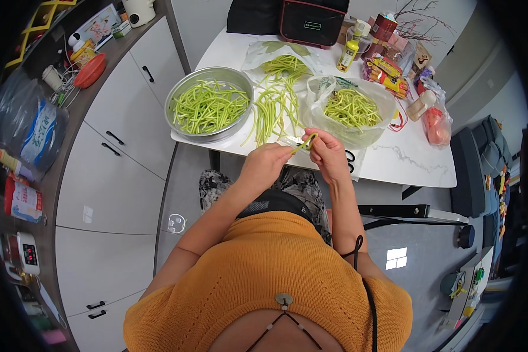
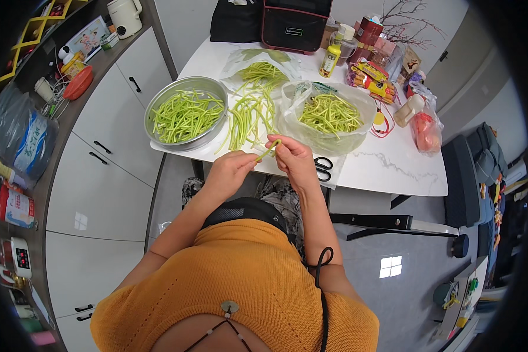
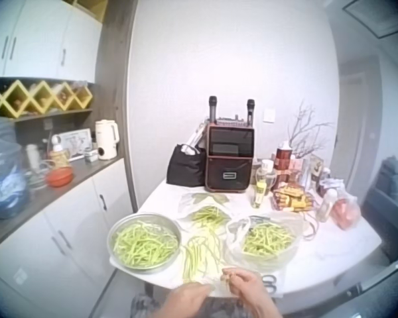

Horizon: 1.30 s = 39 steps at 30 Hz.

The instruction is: The person shreds long beans by hand, pulling them into thin strips and placing the shredded pieces into a plastic bag and a metal bowl.

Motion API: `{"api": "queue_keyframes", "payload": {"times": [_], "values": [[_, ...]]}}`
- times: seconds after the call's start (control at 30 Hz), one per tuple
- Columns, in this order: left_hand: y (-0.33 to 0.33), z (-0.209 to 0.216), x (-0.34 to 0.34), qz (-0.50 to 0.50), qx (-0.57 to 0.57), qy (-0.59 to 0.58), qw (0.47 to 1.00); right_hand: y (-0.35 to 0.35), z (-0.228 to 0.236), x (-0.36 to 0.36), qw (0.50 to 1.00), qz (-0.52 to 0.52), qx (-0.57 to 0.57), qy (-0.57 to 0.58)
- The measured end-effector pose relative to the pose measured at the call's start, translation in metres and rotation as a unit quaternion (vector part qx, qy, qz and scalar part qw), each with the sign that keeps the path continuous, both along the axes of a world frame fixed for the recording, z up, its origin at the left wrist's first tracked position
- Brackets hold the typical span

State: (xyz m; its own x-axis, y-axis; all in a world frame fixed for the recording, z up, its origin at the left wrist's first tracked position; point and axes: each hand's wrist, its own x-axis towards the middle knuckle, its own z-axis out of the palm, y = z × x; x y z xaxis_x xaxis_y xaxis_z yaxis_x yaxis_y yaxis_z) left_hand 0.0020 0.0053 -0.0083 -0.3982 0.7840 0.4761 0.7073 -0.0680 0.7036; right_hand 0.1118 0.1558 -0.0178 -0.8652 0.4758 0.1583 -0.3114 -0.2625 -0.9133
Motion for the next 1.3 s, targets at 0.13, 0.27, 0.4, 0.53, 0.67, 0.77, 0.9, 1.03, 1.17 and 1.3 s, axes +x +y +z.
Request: {"api": "queue_keyframes", "payload": {"times": [0.13,0.27,0.4,0.53,0.67,0.77,0.9,1.03,1.17,1.3], "values": [[0.002,0.0,0.003,-0.019,-0.007,-0.012,1.0,0.0,0.0,0.0,0.999,-0.032,-0.007,-0.008],[0.0,-0.001,0.001,-0.01,-0.016,-0.053,0.998,-0.002,0.003,0.0,0.998,-0.059,0.02,-0.016],[0.0,0.0,-0.004,0.017,-0.017,-0.084,0.996,0.003,0.001,0.001,0.997,-0.069,0.016,-0.026],[-0.002,-0.005,-0.014,0.026,-0.034,-0.09,0.995,0.004,0.009,0.002,0.994,-0.113,-0.001,-0.01],[-0.003,0.0,-0.017,0.037,-0.017,-0.059,0.997,0.007,0.015,0.006,0.998,-0.056,-0.002,0.0],[-0.002,0.001,-0.021,0.046,0.002,-0.049,0.998,0.014,0.012,0.012,0.999,0.033,-0.019,0.019],[0.0,0.0,-0.022,0.047,0.019,-0.044,0.998,0.01,0.013,0.013,0.991,0.128,-0.019,0.019],[-0.001,0.002,-0.02,0.041,0.022,-0.031,0.998,-0.004,0.018,0.008,0.989,0.139,0.043,-0.015],[-0.002,0.003,-0.02,0.034,0.024,-0.044,0.998,-0.005,0.02,0.007,0.993,0.113,0.032,-0.024],[-0.001,0.005,-0.014,0.013,0.029,-0.048,0.998,0.0,0.009,0.005,0.998,0.045,0.024,-0.035]]}}
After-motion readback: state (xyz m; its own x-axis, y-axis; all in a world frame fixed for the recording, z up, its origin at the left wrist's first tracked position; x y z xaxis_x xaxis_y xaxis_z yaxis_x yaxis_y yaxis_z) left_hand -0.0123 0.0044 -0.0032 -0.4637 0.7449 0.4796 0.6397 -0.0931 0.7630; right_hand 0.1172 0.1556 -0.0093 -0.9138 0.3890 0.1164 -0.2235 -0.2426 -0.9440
